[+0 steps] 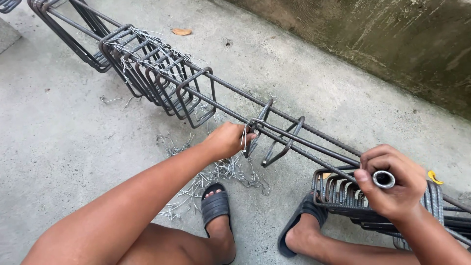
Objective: The person sits on the floor and uses a T-shaped rebar tying tool to twist and secure wire ties around the intersections of a rebar cage. They repeatedly wrap the wire, insert the tool, and rotate it to tighten the connections along the length of the structure.
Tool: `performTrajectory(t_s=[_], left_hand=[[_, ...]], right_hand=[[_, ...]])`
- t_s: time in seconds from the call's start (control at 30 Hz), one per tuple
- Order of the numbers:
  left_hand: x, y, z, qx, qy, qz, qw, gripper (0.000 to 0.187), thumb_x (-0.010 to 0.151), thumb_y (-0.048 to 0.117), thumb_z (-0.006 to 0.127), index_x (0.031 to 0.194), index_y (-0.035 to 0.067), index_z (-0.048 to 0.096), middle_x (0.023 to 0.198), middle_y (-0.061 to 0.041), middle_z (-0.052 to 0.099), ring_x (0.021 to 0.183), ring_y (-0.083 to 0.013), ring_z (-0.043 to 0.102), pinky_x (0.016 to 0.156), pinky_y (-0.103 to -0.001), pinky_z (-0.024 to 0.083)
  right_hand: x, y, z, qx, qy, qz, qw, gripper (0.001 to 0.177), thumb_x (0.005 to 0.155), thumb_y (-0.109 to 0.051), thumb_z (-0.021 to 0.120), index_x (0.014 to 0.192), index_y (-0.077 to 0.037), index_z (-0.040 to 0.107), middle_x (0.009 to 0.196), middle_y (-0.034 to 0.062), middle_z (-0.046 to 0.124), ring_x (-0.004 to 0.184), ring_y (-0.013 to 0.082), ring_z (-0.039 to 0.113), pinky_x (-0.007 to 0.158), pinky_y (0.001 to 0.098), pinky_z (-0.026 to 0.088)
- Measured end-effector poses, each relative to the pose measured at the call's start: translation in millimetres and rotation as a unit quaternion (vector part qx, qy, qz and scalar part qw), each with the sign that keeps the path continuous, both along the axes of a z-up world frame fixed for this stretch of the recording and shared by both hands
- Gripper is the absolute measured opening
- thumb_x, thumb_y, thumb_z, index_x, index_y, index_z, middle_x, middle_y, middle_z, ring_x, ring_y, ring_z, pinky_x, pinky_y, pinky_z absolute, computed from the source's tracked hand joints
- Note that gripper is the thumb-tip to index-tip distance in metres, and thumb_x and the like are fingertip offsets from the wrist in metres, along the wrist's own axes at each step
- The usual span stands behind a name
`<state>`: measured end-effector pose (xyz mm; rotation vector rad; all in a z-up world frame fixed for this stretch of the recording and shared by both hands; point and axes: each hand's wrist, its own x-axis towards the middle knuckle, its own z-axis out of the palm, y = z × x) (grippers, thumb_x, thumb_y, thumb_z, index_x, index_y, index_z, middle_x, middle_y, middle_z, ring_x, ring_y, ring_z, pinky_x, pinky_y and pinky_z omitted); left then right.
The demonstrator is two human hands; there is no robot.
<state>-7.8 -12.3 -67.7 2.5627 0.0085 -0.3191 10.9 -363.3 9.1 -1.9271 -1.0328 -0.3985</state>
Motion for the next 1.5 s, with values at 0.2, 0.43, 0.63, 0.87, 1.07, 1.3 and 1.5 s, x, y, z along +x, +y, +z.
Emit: performTrajectory(t_s=[0.2,0.43,0.63,0.87,1.07,1.3,1.5], left_hand=[[-1,4,-2,0.001,-0.027,-0.007,1.0,0.036,0.102,0.037,0.059,0.091,0.005,0.071,0.077,-0.011,0.075,0.064,-0.0298,0.07,0.065,-0.045,0.057],[0,6,-1,0.024,-0.024,-0.04,0.999,0.031,0.104,0.033,0.058,0.095,0.007,0.071,0.078,-0.011,0.075,0.066,-0.0307,0.072,0.068,-0.044,0.058],[-2,8,1,0.038,-0.02,-0.024,0.999,0.032,0.105,0.031,0.055,0.101,0.003,0.07,0.085,-0.018,0.074,0.071,-0.0362,0.072,0.07,-0.048,0.06],[-7,23,29,0.133,-0.12,-0.022,0.984,0.036,0.096,0.048,0.067,0.102,0.013,0.071,0.091,-0.004,0.077,0.08,-0.0266,0.073,0.071,-0.042,0.058],[-13,33,33,0.148,-0.355,-0.141,0.912,0.016,0.095,0.027,0.071,0.099,0.012,0.072,0.091,-0.001,0.075,0.067,-0.0207,0.071,0.06,-0.033,0.056],[-13,35,46,0.198,-0.423,-0.222,0.856,0.016,0.094,0.021,0.068,0.08,0.012,0.067,0.077,-0.002,0.072,0.067,-0.0241,0.071,0.068,-0.037,0.058],[-9,33,45,0.22,-0.378,-0.236,0.868,0.017,0.094,0.015,0.062,0.077,0.012,0.063,0.075,-0.003,0.072,0.068,-0.0229,0.072,0.074,-0.037,0.06]], right_hand=[[-6,-2,-1,-0.006,0.01,-0.013,1.0,0.015,0.074,0.006,0.066,0.069,-0.001,0.053,0.079,0.015,0.065,0.064,0.0186,0.055,0.061,0.0273,0.045],[-8,-1,-1,-0.007,0.018,-0.017,1.0,0.013,0.076,0.008,0.066,0.073,0.002,0.055,0.08,0.0155,0.066,0.069,0.0214,0.059,0.064,0.0296,0.046],[-11,4,1,-0.011,0.012,-0.008,1.0,0.015,0.077,0.008,0.066,0.072,0.001,0.054,0.082,0.0155,0.066,0.066,0.0195,0.055,0.062,0.0278,0.044],[-10,6,4,-0.006,0.017,-0.007,1.0,0.016,0.078,0.011,0.067,0.074,0.003,0.054,0.08,0.0167,0.065,0.069,0.0218,0.057,0.064,0.0292,0.046],[-13,9,14,-0.02,-0.017,-0.002,1.0,0.016,0.079,0.008,0.07,0.075,0.002,0.056,0.082,0.0174,0.065,0.068,0.0212,0.058,0.064,0.0294,0.046],[9,9,23,-0.044,-0.133,0.034,0.99,0.015,0.077,0.006,0.077,0.075,0.002,0.063,0.084,0.0189,0.068,0.063,0.0203,0.059,0.055,0.0296,0.047],[71,18,29,-0.046,-0.132,0.033,0.99,0.012,0.096,0.016,0.067,0.089,0.01,0.059,0.092,0.0252,0.065,0.067,0.026,0.051,0.06,0.037,0.042]])
